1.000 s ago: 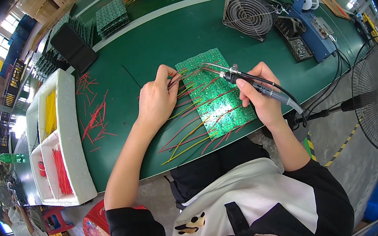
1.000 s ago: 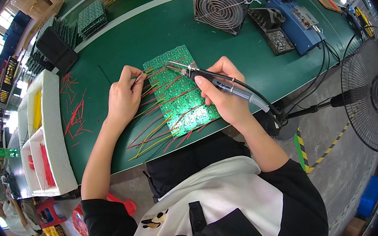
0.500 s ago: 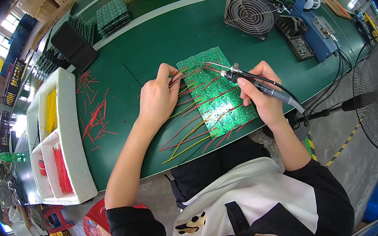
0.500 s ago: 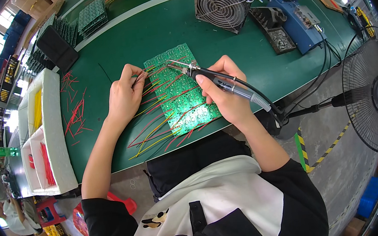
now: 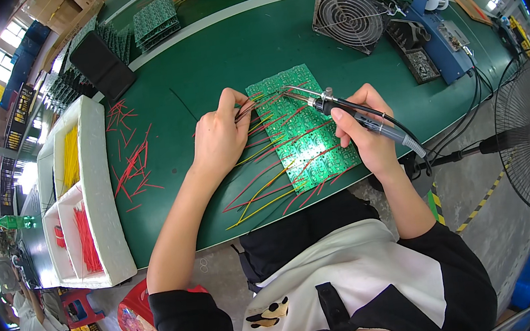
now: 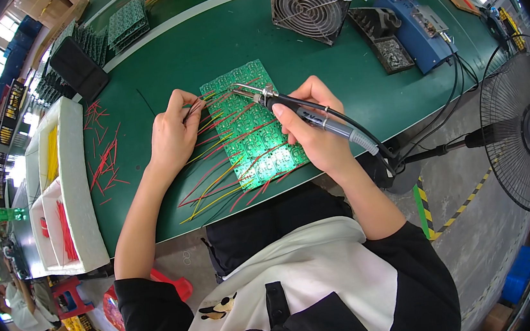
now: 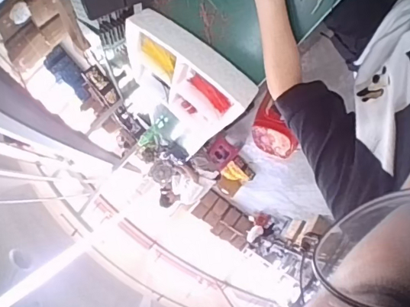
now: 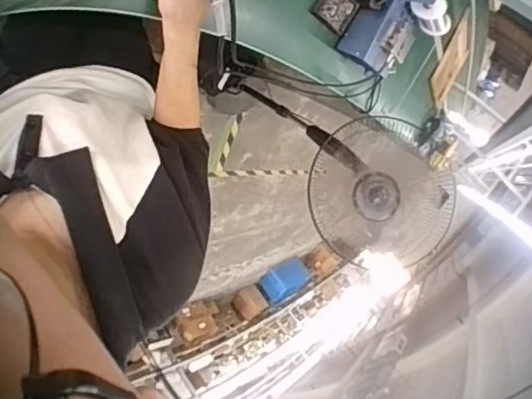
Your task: The person takes wires from a sorting container, positions them onto a circuit board, and solders them onto the board using a soldering iron.
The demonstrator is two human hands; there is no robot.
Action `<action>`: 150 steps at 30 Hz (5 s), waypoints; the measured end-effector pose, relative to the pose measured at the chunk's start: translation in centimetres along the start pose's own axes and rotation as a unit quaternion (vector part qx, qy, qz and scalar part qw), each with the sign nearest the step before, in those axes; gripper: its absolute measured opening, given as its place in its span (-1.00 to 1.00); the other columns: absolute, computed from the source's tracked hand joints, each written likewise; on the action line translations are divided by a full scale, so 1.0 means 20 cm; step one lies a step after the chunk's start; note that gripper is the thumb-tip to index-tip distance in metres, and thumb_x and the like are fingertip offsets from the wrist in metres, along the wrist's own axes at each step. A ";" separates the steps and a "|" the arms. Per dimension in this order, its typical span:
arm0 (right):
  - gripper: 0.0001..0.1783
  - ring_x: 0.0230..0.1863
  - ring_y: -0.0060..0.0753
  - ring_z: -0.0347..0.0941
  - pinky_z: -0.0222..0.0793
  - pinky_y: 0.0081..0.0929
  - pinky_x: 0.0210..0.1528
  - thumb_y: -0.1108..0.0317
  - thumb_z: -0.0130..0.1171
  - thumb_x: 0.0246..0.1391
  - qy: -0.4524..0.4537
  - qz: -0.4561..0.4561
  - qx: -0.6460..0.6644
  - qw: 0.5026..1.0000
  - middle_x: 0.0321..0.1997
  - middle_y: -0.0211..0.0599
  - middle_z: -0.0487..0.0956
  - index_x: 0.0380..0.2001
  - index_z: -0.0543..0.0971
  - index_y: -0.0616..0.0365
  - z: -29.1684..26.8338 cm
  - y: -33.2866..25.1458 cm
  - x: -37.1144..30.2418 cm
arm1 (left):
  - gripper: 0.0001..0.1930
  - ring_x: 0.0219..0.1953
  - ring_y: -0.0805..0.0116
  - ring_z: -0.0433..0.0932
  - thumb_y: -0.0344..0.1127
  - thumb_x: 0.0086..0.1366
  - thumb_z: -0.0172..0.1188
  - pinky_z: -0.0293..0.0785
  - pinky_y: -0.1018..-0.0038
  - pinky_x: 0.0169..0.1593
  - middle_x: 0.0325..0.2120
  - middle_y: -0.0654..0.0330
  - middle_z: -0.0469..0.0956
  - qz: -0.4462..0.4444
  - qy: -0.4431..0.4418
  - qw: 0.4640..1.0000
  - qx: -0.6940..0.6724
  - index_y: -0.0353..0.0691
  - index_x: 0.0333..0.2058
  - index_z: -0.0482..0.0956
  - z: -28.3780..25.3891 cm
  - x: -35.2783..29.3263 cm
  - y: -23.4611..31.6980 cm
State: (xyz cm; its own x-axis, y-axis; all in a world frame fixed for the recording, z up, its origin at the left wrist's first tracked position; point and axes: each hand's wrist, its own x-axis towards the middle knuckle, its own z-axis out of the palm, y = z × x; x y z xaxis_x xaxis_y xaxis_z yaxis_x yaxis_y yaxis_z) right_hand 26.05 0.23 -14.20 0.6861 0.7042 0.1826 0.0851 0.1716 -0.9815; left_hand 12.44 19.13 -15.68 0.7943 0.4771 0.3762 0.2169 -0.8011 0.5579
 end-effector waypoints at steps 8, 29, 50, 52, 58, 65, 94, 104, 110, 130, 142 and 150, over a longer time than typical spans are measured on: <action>-0.78 -0.69 -0.71 0.33 0.25 -0.75 -0.67 0.40 0.20 -0.01 0.002 -0.007 0.010 1.000 -0.67 -0.38 0.44 -0.49 0.33 0.18 -0.01 0.00 0.00 | -0.86 -0.68 0.08 0.45 -0.44 0.14 0.10 0.33 0.31 -0.58 -0.75 0.11 0.43 0.002 0.002 1.000 -0.002 -0.24 -0.36 0.31 0.00 0.00 0.00; -0.83 -0.68 -0.64 0.28 0.19 -0.72 -0.60 0.38 0.14 0.05 0.211 -0.075 0.110 0.968 -0.65 -0.37 0.42 -0.43 0.35 0.16 -0.29 0.05 0.01 | -0.90 -0.62 -0.06 0.45 -0.48 0.22 -0.05 0.32 0.27 -0.54 -0.67 -0.07 0.43 -0.008 0.041 0.999 -0.018 -0.32 -0.31 0.22 -0.16 -0.04 0.00; -0.81 -0.66 -0.65 0.31 0.24 -0.72 -0.58 0.40 0.16 0.03 0.227 -0.085 0.079 0.967 -0.62 -0.35 0.43 -0.42 0.35 0.19 -0.27 0.05 0.00 | -0.88 -0.69 0.75 0.08 -0.42 0.13 0.19 -0.07 0.73 -0.64 -0.68 0.47 0.25 -0.193 0.003 0.903 -0.384 -0.32 -0.37 0.49 -0.20 -0.12 0.11; -0.81 -0.66 -0.65 0.32 0.25 -0.72 -0.58 0.40 0.17 0.03 0.219 -0.089 0.074 0.969 -0.62 -0.34 0.44 -0.42 0.35 0.19 -0.28 0.06 0.00 | -0.90 -0.69 0.76 0.10 -0.43 0.12 0.20 -0.06 0.74 -0.64 -0.67 0.46 0.30 -0.184 -0.002 0.907 -0.378 -0.31 -0.42 0.48 -0.20 -0.12 0.11; -0.80 -0.67 -0.64 0.32 0.26 -0.73 -0.60 0.40 0.17 0.03 0.227 -0.093 0.074 0.967 -0.63 -0.34 0.44 -0.42 0.34 0.20 -0.25 0.05 0.02 | -0.86 -0.64 0.77 0.11 -0.39 0.12 0.24 0.01 0.74 -0.60 -0.68 0.46 0.30 -0.151 0.009 0.961 -0.231 -0.30 -0.46 0.46 -0.12 -0.11 0.11; -0.80 -0.68 -0.64 0.34 0.26 -0.72 -0.62 0.43 0.18 0.02 0.167 -0.076 0.064 0.981 -0.62 -0.31 0.45 -0.42 0.33 0.20 -0.21 0.04 -0.03 | -0.87 -0.57 0.75 0.15 -0.39 0.21 0.12 0.08 0.75 -0.50 -0.61 0.44 0.31 -0.137 0.007 0.952 -0.275 -0.34 -0.43 0.44 -0.09 -0.09 0.13; -0.74 -0.72 -0.75 0.29 0.16 -0.76 -0.72 0.42 0.22 -0.03 0.005 0.013 0.046 0.999 -0.68 -0.42 0.42 -0.52 0.29 0.14 -0.08 0.00 -0.12 | -0.92 -0.62 0.75 0.22 -0.45 0.10 0.20 0.19 0.74 -0.54 -0.70 0.41 0.37 -0.112 0.032 0.981 -0.158 -0.37 -0.48 0.54 0.04 -0.09 0.18; -0.72 -0.70 -0.77 0.30 0.15 -0.77 -0.71 0.40 0.23 -0.03 0.004 0.009 0.031 0.999 -0.68 -0.43 0.42 -0.54 0.28 0.13 -0.08 0.00 -0.12 | -0.89 -0.65 0.67 0.31 -0.46 0.08 0.21 0.27 0.67 -0.55 -0.70 0.26 0.45 -0.117 0.031 0.981 -0.155 -0.40 -0.51 0.51 0.04 -0.08 0.18; -0.72 -0.70 -0.76 0.29 0.14 -0.77 -0.71 0.39 0.22 -0.03 0.006 0.007 0.030 1.000 -0.69 -0.43 0.41 -0.54 0.28 0.13 -0.08 0.00 -0.12 | -0.90 -0.65 0.66 0.31 -0.46 0.08 0.21 0.28 0.67 -0.55 -0.69 0.26 0.45 -0.119 0.028 0.980 -0.157 -0.41 -0.50 0.52 0.03 -0.08 0.19; -0.81 -0.75 -0.65 0.27 0.16 -0.74 -0.68 0.44 0.14 0.03 0.142 -0.070 0.052 0.986 -0.68 -0.30 0.43 -0.46 0.32 0.19 -0.19 -0.01 -0.06 | -0.92 -0.61 0.74 0.24 -0.47 0.10 0.19 0.21 0.73 -0.53 -0.69 0.39 0.39 -0.118 0.021 0.981 -0.154 -0.38 -0.47 0.52 0.04 -0.09 0.18; -0.83 -0.73 -0.63 0.27 0.17 -0.73 -0.65 0.40 0.12 0.06 0.178 -0.076 0.094 0.977 -0.67 -0.31 0.43 -0.45 0.33 0.17 -0.28 0.03 0.00 | -0.89 -0.56 0.26 0.48 -0.56 0.20 -0.04 0.39 0.46 -0.47 -0.53 0.07 0.48 0.075 0.084 0.993 0.030 -0.36 -0.35 0.47 -0.06 -0.13 0.20; -0.79 -0.70 -0.63 0.28 0.19 -0.71 -0.63 0.39 0.15 0.05 0.208 -0.090 0.067 0.972 -0.66 -0.31 0.43 -0.43 0.31 0.19 -0.28 0.04 0.00 | -0.90 -0.64 0.21 0.46 -0.53 0.08 0.08 0.34 0.41 -0.59 -0.66 0.16 0.43 0.110 -0.036 0.991 -0.067 -0.27 -0.41 0.36 -0.02 -0.21 0.29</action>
State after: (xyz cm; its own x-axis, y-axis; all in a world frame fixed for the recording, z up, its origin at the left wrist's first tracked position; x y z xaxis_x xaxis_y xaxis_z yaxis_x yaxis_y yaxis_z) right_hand 30.21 -3.40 -15.39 0.9037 0.3201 0.2843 0.1555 0.3731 -0.9146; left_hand 10.16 12.56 -13.69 0.8539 0.2654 0.4477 -0.0394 -0.8248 0.5641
